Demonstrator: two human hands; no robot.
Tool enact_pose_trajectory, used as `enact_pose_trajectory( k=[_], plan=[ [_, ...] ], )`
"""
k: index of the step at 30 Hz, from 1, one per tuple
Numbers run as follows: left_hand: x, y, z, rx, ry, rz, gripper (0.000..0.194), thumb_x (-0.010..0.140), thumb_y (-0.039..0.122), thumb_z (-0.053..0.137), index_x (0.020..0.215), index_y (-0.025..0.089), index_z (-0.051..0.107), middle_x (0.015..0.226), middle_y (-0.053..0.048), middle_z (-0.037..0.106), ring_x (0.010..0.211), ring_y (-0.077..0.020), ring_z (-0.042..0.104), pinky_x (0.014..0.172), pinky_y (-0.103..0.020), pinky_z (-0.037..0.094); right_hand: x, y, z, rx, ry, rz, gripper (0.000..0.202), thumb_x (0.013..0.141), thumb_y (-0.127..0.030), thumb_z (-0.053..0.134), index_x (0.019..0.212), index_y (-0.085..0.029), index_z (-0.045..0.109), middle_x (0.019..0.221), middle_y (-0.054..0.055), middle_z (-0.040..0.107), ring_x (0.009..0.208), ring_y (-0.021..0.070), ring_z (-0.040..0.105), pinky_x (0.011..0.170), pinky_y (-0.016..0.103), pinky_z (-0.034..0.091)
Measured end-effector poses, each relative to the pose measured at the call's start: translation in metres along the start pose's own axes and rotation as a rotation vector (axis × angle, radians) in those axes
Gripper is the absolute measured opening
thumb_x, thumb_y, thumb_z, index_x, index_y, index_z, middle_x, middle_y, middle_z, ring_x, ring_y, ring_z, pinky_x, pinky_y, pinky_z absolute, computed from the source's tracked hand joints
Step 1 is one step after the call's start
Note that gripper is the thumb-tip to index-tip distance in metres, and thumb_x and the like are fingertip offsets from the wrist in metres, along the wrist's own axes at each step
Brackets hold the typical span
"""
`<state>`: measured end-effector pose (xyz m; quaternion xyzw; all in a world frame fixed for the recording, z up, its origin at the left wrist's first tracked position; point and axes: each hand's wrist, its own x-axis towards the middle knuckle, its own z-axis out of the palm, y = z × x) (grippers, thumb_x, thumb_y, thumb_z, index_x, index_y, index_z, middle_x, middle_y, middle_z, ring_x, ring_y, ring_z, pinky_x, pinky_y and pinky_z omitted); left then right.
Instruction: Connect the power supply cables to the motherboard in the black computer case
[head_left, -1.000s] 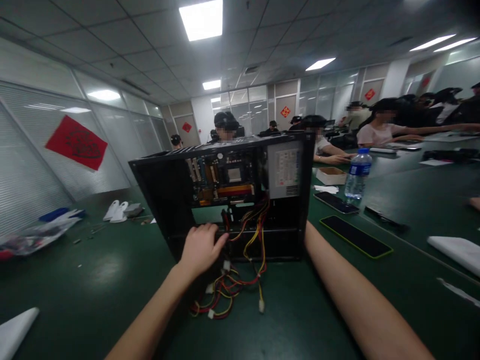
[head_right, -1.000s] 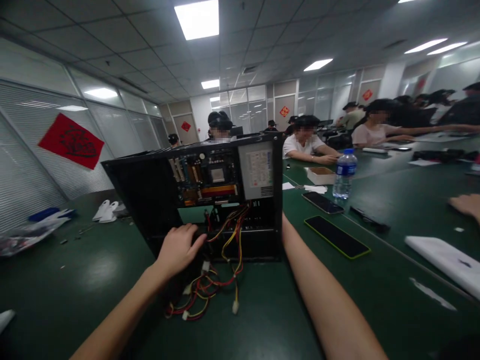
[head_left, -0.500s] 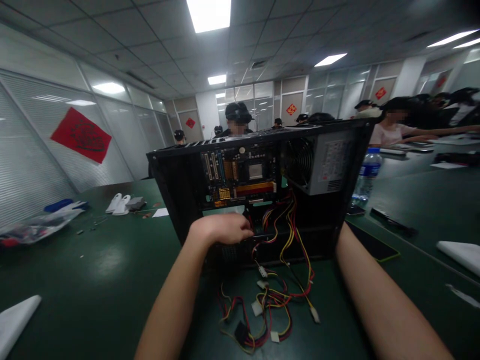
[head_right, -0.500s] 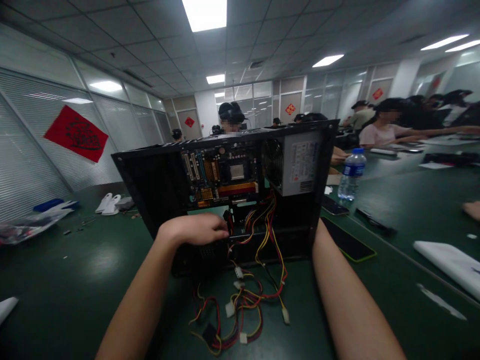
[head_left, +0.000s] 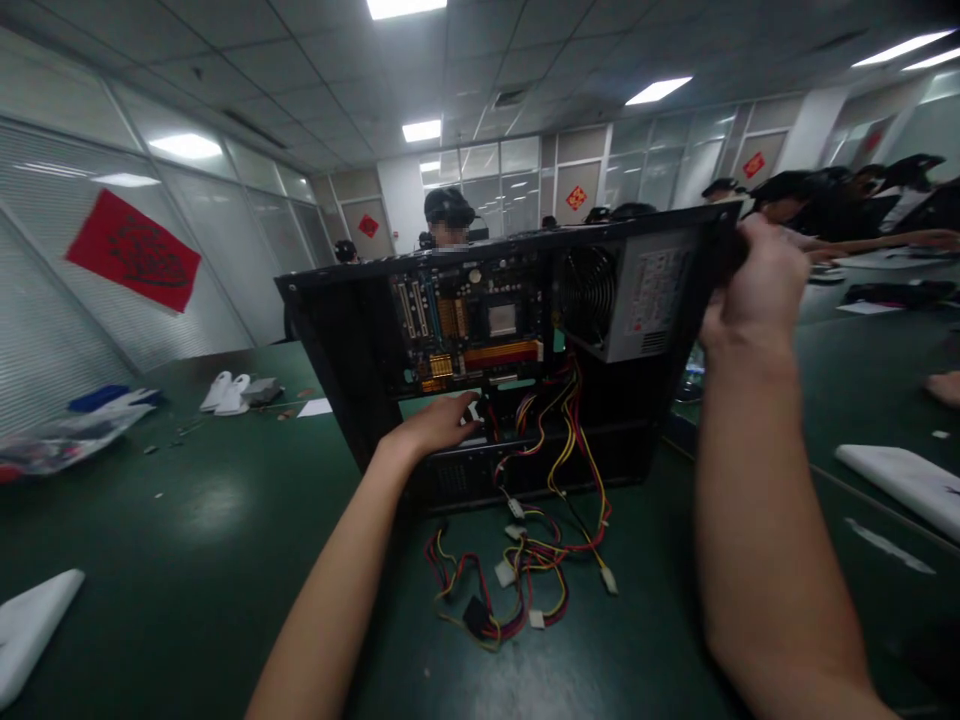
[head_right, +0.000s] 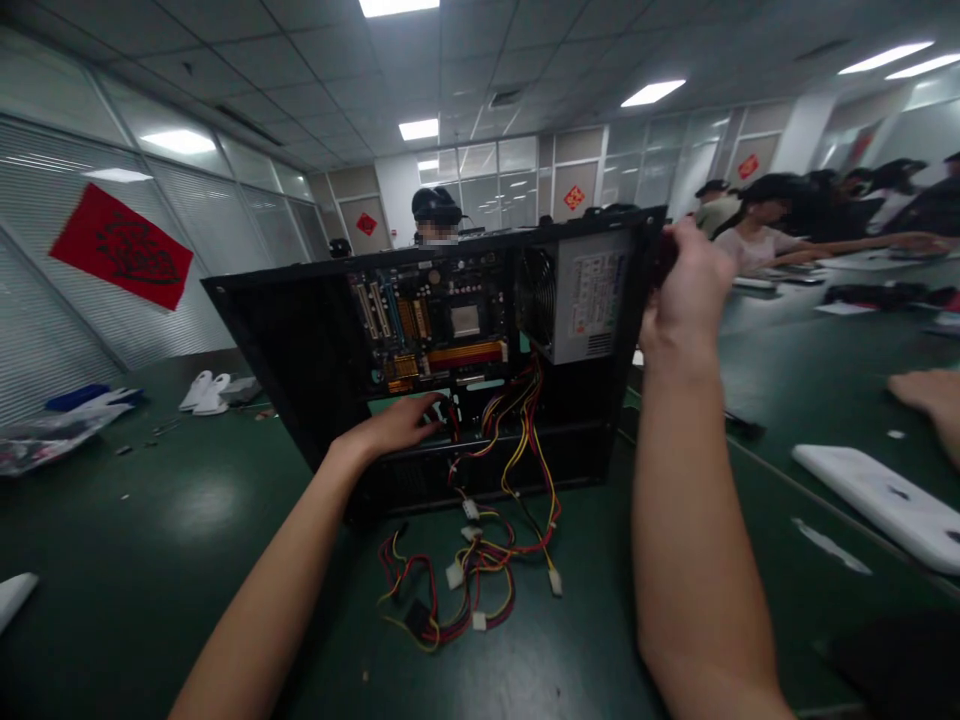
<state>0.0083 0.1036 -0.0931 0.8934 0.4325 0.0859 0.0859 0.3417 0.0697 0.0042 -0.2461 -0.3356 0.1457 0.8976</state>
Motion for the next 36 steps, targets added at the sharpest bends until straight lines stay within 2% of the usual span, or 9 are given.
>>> enact_pose_trajectory(
  k=[4, 7, 10, 14, 17, 26, 31, 33, 36],
  plan=[
    [0.001, 0.001, -0.001, -0.021, 0.028, 0.098, 0.045, 0.095, 0.038, 0.054, 0.132, 0.014, 0.058, 0.118, -0.014, 0.071, 0.104, -0.0259, 0.068, 0.090, -0.033, 0.050, -0.010, -0.029, 0.014, 0.082, 0.089, -0.116, 0.041, 0.092, -0.023, 0.042, 0.055, -0.022, 0.059, 0.052, -0.008, 0.053, 0.051, 0.0052, 0.047, 0.060, 0.038, 0.024],
    [0.000, 0.005, -0.005, 0.002, 0.031, 0.117, 0.035, 0.093, 0.039, 0.057, 0.116, 0.015, 0.066, 0.108, -0.013, 0.074, 0.097, -0.0257, 0.070, 0.084, -0.032, 0.051, -0.051, -0.018, 0.035, 0.028, -0.067, -0.372, 0.037, 0.096, -0.022, 0.041, 0.063, -0.021, 0.058, 0.054, -0.006, 0.048, 0.046, 0.0056, 0.042, 0.053, 0.031, 0.026],
    [-0.002, 0.009, -0.008, 0.014, 0.062, 0.156, 0.033, 0.095, 0.042, 0.056, 0.109, 0.016, 0.069, 0.107, -0.012, 0.075, 0.098, -0.0261, 0.070, 0.084, -0.032, 0.051, -0.101, 0.021, 0.052, -0.345, -0.368, -0.452, 0.036, 0.101, -0.025, 0.046, 0.067, -0.018, 0.057, 0.064, -0.001, 0.051, 0.058, 0.0102, 0.049, 0.061, 0.028, 0.036],
    [-0.004, 0.007, -0.007, 0.119, 0.096, -0.019, 0.034, 0.095, 0.037, 0.053, 0.113, 0.013, 0.069, 0.112, -0.017, 0.073, 0.105, -0.0293, 0.070, 0.087, -0.033, 0.051, -0.153, 0.078, 0.060, -0.796, -1.213, -0.389, 0.026, 0.103, -0.026, 0.048, 0.088, -0.014, 0.065, 0.090, 0.008, 0.066, 0.085, 0.0175, 0.060, 0.078, 0.028, 0.040],
    [-0.001, 0.000, -0.002, 0.170, 0.042, -0.128, 0.035, 0.095, 0.033, 0.050, 0.112, 0.009, 0.069, 0.111, -0.020, 0.073, 0.103, -0.0294, 0.071, 0.085, -0.033, 0.052, -0.164, 0.101, 0.058, -0.883, -1.458, -0.253, 0.027, 0.106, -0.027, 0.043, 0.103, -0.013, 0.066, 0.106, 0.011, 0.069, 0.098, 0.0200, 0.062, 0.083, 0.028, 0.039],
    [0.009, -0.014, 0.007, 0.124, -0.109, -0.046, 0.028, 0.090, 0.027, 0.052, 0.100, 0.013, 0.073, 0.099, -0.013, 0.077, 0.092, -0.0253, 0.071, 0.080, -0.029, 0.052, -0.161, 0.105, 0.054, -0.973, -1.551, -0.122, 0.030, 0.104, -0.024, 0.046, 0.099, -0.011, 0.072, 0.105, 0.015, 0.072, 0.099, 0.0228, 0.065, 0.083, 0.028, 0.039],
    [0.007, -0.013, 0.005, 0.070, -0.103, -0.001, 0.027, 0.091, 0.027, 0.051, 0.099, 0.014, 0.074, 0.102, -0.012, 0.077, 0.093, -0.0236, 0.071, 0.082, -0.028, 0.050, -0.158, 0.105, 0.051, -0.955, -1.330, -0.123, 0.023, 0.099, -0.029, 0.056, 0.106, -0.013, 0.072, 0.115, 0.015, 0.066, 0.109, 0.0238, 0.060, 0.092, 0.030, 0.040],
    [0.005, -0.011, 0.003, 0.050, -0.108, 0.010, 0.029, 0.093, 0.030, 0.050, 0.099, 0.015, 0.074, 0.102, -0.010, 0.077, 0.092, -0.0220, 0.071, 0.081, -0.027, 0.050, -0.147, 0.106, 0.045, -0.929, -1.307, 0.009, 0.035, 0.102, -0.040, 0.051, 0.102, -0.014, 0.073, 0.107, 0.013, 0.069, 0.099, 0.0232, 0.063, 0.086, 0.030, 0.042],
    [0.003, -0.010, 0.002, 0.037, -0.101, 0.005, 0.033, 0.096, 0.035, 0.048, 0.103, 0.016, 0.074, 0.102, -0.009, 0.077, 0.092, -0.0215, 0.071, 0.079, -0.027, 0.049, -0.124, 0.108, 0.031, -0.816, -1.482, 0.385, 0.042, 0.095, -0.050, 0.060, 0.086, -0.013, 0.076, 0.084, 0.009, 0.072, 0.078, 0.0207, 0.064, 0.074, 0.028, 0.043]
  ],
)
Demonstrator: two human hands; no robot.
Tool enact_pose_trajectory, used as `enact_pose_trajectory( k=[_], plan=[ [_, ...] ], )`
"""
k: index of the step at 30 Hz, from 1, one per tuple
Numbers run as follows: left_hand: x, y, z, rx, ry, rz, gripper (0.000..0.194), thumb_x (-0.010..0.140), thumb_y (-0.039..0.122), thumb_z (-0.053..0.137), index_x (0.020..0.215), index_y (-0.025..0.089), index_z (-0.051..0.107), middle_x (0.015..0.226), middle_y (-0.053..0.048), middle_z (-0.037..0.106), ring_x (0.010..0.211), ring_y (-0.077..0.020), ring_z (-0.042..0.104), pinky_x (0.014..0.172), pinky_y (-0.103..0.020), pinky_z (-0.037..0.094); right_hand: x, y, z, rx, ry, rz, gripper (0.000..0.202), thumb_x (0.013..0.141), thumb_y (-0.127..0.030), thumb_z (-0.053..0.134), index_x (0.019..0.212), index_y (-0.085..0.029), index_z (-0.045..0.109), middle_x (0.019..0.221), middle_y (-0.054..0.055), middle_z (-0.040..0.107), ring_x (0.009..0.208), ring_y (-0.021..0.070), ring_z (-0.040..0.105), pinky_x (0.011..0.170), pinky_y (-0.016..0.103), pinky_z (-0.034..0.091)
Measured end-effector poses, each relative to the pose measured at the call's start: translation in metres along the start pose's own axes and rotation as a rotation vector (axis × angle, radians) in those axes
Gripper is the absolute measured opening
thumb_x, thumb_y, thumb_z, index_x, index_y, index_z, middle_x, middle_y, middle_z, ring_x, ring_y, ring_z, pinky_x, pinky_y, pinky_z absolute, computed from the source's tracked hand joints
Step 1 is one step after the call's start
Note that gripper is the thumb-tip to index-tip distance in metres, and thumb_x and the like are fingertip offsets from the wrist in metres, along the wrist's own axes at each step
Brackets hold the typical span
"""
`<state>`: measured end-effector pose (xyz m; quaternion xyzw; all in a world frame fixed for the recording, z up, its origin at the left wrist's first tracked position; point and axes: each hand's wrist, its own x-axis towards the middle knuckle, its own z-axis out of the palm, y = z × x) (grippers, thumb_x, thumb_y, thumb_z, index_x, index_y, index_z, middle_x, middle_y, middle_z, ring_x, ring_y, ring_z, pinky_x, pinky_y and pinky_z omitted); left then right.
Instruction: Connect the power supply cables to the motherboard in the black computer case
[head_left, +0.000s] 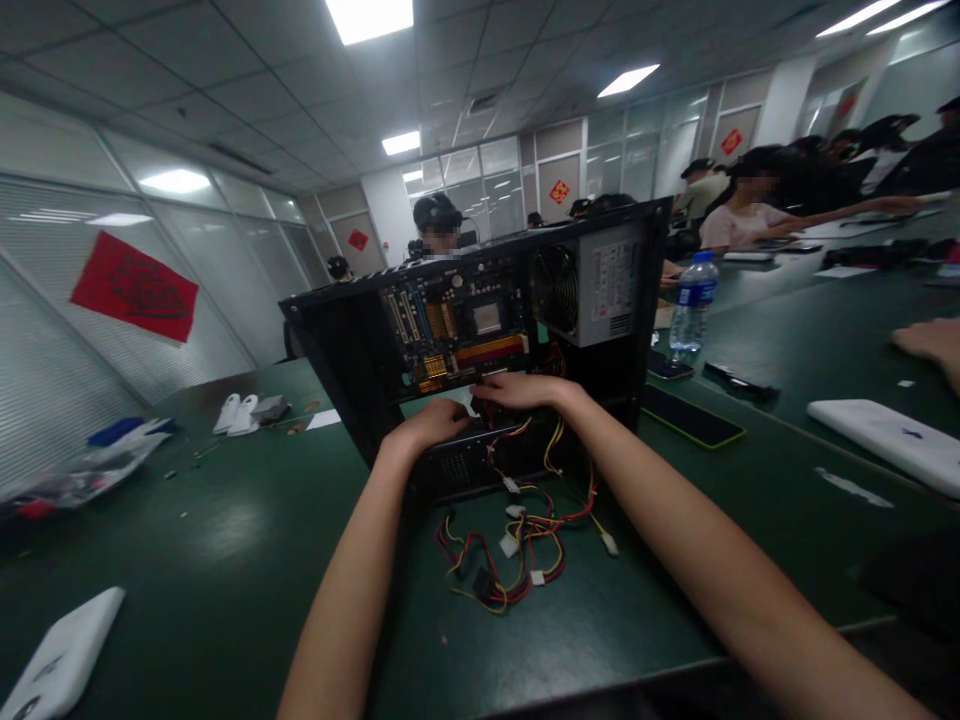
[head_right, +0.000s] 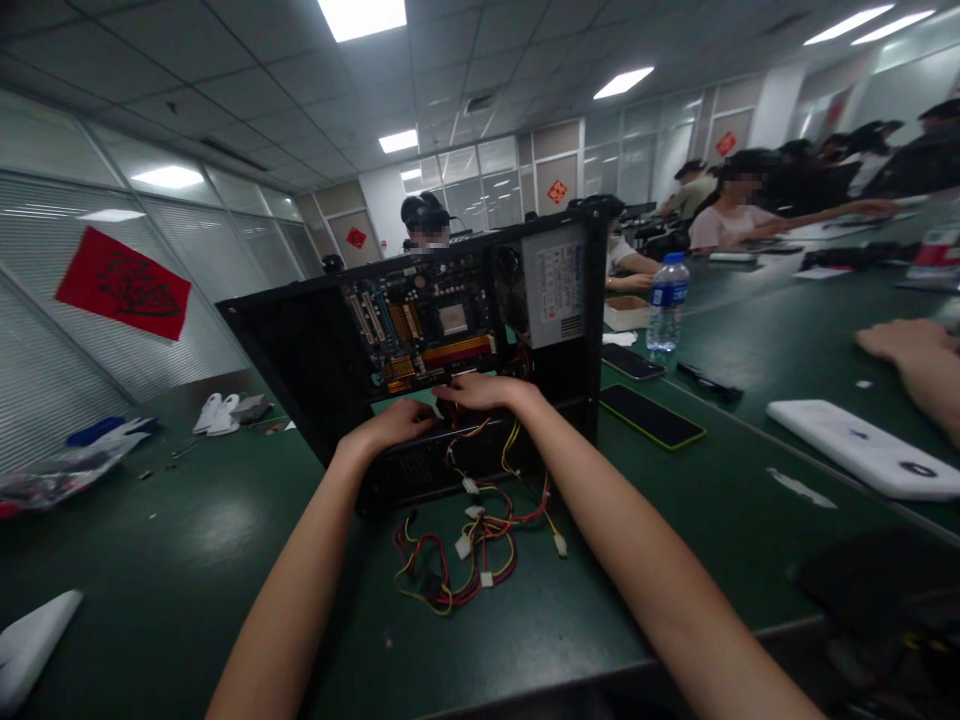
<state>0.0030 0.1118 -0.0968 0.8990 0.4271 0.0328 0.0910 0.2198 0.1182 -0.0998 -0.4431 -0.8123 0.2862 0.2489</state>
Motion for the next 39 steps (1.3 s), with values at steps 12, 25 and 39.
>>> enact_pose_trajectory(
  k=[12, 25, 39],
  plan=[
    [0.001, -0.001, -0.001, -0.018, -0.041, -0.027, 0.035, 0.094, 0.040, 0.049, 0.097, 0.015, 0.075, 0.098, -0.011, 0.077, 0.089, -0.0223, 0.071, 0.073, -0.026, 0.048, -0.010, 0.009, -0.008, 0.142, -0.342, -0.051, 0.035, 0.070, -0.037, 0.076, 0.092, -0.010, 0.078, 0.080, 0.003, 0.073, 0.070, 0.0155, 0.061, 0.063, 0.022, 0.041],
    [-0.005, 0.015, -0.005, -0.156, 0.270, 0.101, 0.052, 0.090, 0.029, 0.058, 0.139, 0.014, 0.050, 0.106, -0.011, 0.073, 0.096, -0.0247, 0.070, 0.086, -0.035, 0.053, -0.002, 0.011, -0.011, -0.076, -0.201, -0.123, 0.036, 0.086, -0.047, 0.062, 0.090, -0.013, 0.073, 0.082, 0.005, 0.071, 0.073, 0.0163, 0.061, 0.066, 0.024, 0.041],
    [-0.002, 0.011, -0.004, -0.276, 0.410, 0.055, 0.052, 0.087, 0.031, 0.071, 0.136, 0.016, 0.061, 0.106, -0.010, 0.078, 0.094, -0.0230, 0.074, 0.086, -0.031, 0.055, -0.003, 0.013, -0.010, -0.034, -0.086, -0.215, 0.043, 0.091, -0.050, 0.052, 0.082, -0.011, 0.070, 0.071, 0.002, 0.063, 0.064, 0.0132, 0.053, 0.061, 0.025, 0.037]
  ],
)
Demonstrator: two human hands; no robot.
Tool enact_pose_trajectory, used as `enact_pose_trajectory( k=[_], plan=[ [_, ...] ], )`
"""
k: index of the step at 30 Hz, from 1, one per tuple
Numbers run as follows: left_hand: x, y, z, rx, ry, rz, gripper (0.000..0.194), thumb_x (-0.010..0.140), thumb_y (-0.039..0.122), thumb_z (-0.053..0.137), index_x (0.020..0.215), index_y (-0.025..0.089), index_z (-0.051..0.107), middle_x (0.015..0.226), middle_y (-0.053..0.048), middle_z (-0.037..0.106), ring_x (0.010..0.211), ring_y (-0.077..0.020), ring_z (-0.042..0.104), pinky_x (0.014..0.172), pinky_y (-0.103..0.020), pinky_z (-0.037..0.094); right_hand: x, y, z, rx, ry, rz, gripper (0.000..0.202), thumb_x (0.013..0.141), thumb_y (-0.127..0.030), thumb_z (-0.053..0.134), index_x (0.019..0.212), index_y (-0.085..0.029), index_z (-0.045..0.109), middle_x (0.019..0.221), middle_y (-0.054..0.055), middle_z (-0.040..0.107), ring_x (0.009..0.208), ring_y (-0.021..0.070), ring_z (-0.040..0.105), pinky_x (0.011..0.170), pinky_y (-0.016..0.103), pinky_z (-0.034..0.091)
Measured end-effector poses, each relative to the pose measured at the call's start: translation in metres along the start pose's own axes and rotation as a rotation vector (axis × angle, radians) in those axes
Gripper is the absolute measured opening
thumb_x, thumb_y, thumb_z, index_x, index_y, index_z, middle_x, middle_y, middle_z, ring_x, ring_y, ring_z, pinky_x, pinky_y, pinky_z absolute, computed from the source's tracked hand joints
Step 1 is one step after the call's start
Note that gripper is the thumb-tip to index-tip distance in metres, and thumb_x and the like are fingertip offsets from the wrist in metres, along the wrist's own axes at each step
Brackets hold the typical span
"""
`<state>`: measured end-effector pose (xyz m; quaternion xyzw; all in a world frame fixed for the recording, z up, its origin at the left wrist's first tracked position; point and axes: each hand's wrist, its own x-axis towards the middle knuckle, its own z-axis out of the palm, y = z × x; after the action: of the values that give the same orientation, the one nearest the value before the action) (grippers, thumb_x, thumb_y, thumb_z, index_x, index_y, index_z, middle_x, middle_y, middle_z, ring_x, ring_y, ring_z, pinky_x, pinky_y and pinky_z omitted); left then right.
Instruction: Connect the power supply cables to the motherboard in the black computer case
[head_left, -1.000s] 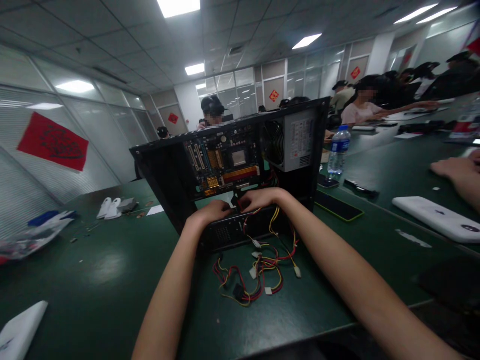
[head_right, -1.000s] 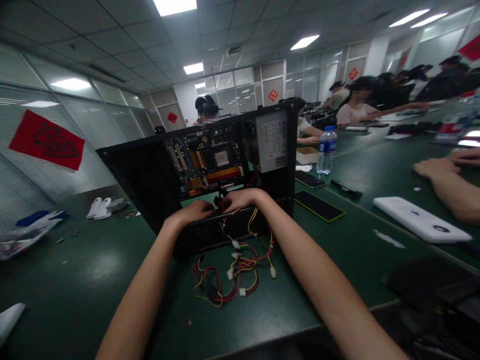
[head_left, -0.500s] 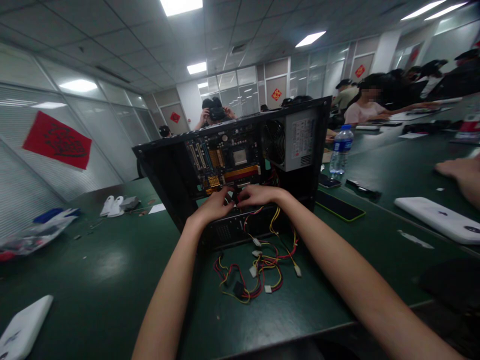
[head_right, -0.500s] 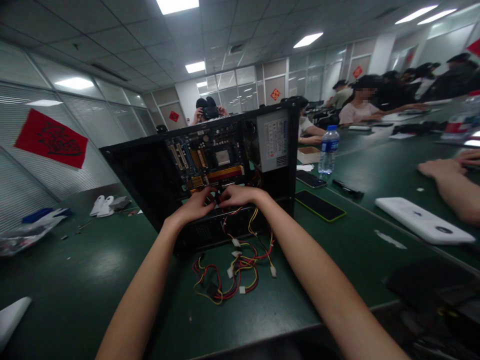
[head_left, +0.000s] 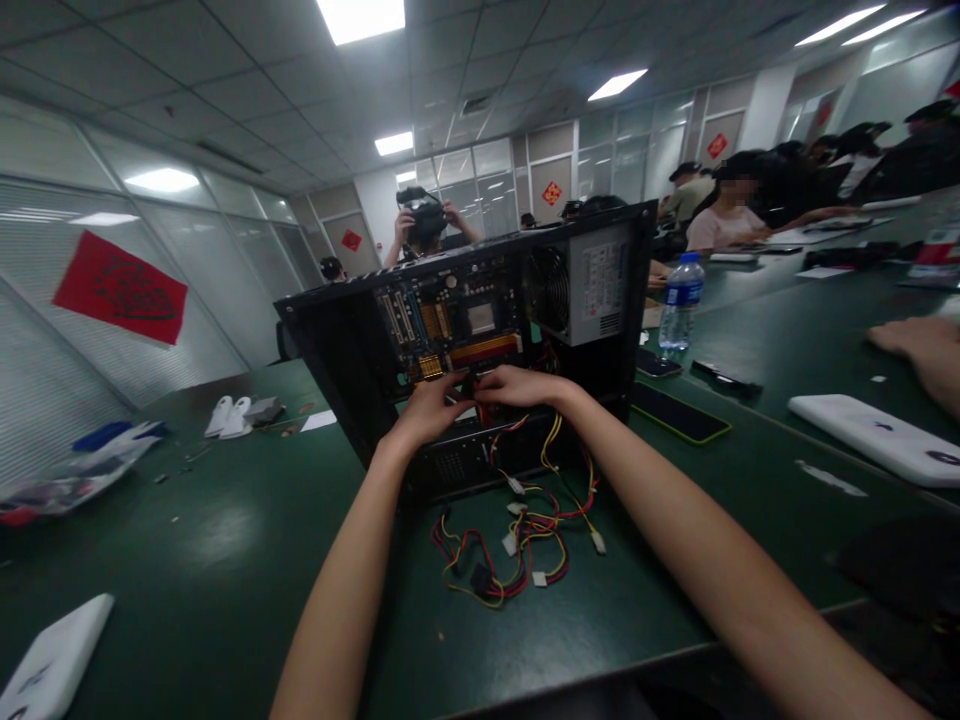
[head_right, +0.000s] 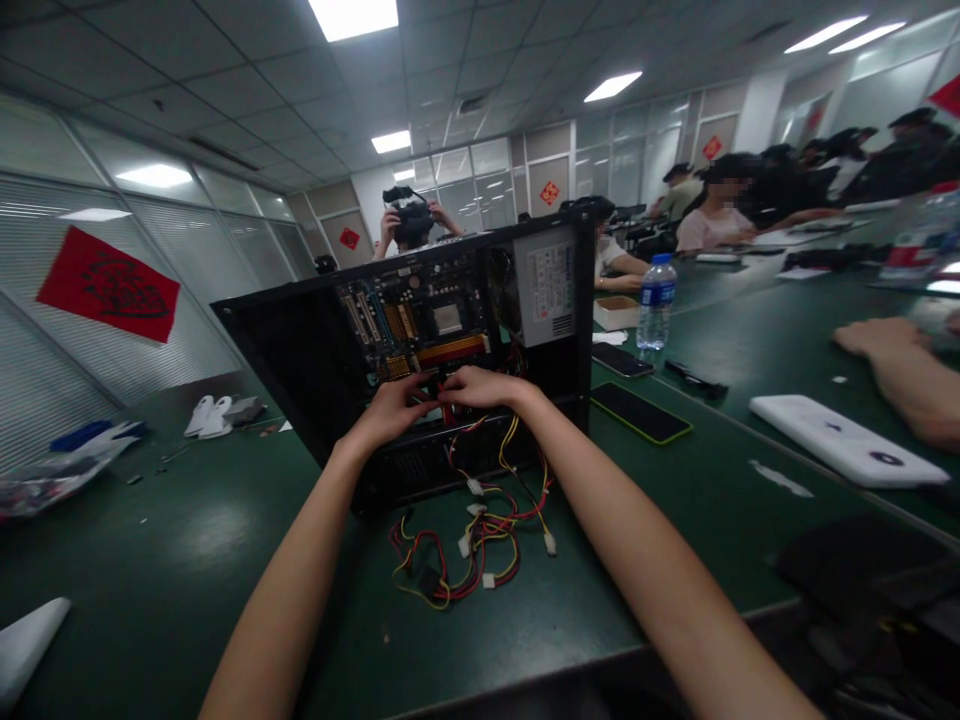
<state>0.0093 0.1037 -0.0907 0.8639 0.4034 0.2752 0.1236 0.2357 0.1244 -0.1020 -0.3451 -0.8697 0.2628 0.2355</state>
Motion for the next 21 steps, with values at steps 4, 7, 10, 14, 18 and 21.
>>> enact_pose_trajectory(
  k=[4, 7, 10, 14, 18, 21],
  plan=[
    [0.001, -0.004, 0.002, 0.027, 0.018, -0.021, 0.045, 0.086, 0.028, 0.070, 0.129, 0.017, 0.067, 0.108, -0.010, 0.077, 0.098, -0.0243, 0.073, 0.084, -0.030, 0.055, 0.002, 0.005, 0.001, 0.083, 0.042, 0.060, 0.039, 0.089, -0.044, 0.054, 0.083, -0.010, 0.072, 0.070, 0.003, 0.066, 0.063, 0.0135, 0.055, 0.061, 0.025, 0.038],
    [0.003, -0.005, 0.001, 0.057, 0.019, -0.019, 0.038, 0.087, 0.023, 0.067, 0.124, 0.017, 0.070, 0.104, -0.008, 0.078, 0.093, -0.0232, 0.074, 0.083, -0.031, 0.055, 0.003, 0.005, 0.002, 0.184, 0.087, 0.103, 0.033, 0.087, -0.038, 0.056, 0.084, -0.010, 0.073, 0.070, 0.004, 0.068, 0.063, 0.0136, 0.058, 0.060, 0.024, 0.039],
    [0.004, -0.003, 0.000, 0.062, 0.065, -0.018, 0.030, 0.086, 0.016, 0.063, 0.114, 0.016, 0.074, 0.096, -0.006, 0.079, 0.089, -0.0218, 0.074, 0.084, -0.031, 0.055, 0.003, 0.003, 0.000, 0.245, 0.119, 0.112, 0.029, 0.087, -0.036, 0.058, 0.079, -0.011, 0.072, 0.068, 0.004, 0.067, 0.061, 0.0126, 0.057, 0.057, 0.023, 0.039],
    [0.003, 0.000, 0.002, -0.019, 0.089, -0.015, 0.035, 0.083, 0.012, 0.065, 0.117, 0.012, 0.071, 0.103, -0.009, 0.078, 0.089, -0.0202, 0.074, 0.082, -0.029, 0.055, 0.000, -0.005, -0.002, 0.339, 0.112, 0.174, 0.024, 0.087, -0.033, 0.061, 0.080, -0.012, 0.070, 0.069, 0.004, 0.067, 0.062, 0.0124, 0.060, 0.058, 0.022, 0.042],
    [0.002, 0.001, 0.004, -0.093, 0.014, -0.015, 0.048, 0.081, 0.015, 0.069, 0.128, 0.009, 0.063, 0.104, -0.010, 0.077, 0.088, -0.0198, 0.073, 0.078, -0.028, 0.055, -0.003, -0.013, -0.002, 0.377, 0.077, 0.157, 0.021, 0.086, -0.030, 0.062, 0.081, -0.012, 0.070, 0.073, 0.003, 0.069, 0.066, 0.0120, 0.062, 0.061, 0.022, 0.045],
    [0.002, 0.001, 0.002, -0.026, 0.054, 0.010, 0.040, 0.083, 0.018, 0.068, 0.123, 0.011, 0.067, 0.099, -0.009, 0.078, 0.087, -0.0206, 0.072, 0.080, -0.029, 0.054, -0.003, -0.014, -0.003, 0.364, 0.103, 0.146, 0.021, 0.086, -0.030, 0.062, 0.081, -0.012, 0.071, 0.072, 0.004, 0.069, 0.065, 0.0125, 0.062, 0.061, 0.023, 0.045]
  ],
)
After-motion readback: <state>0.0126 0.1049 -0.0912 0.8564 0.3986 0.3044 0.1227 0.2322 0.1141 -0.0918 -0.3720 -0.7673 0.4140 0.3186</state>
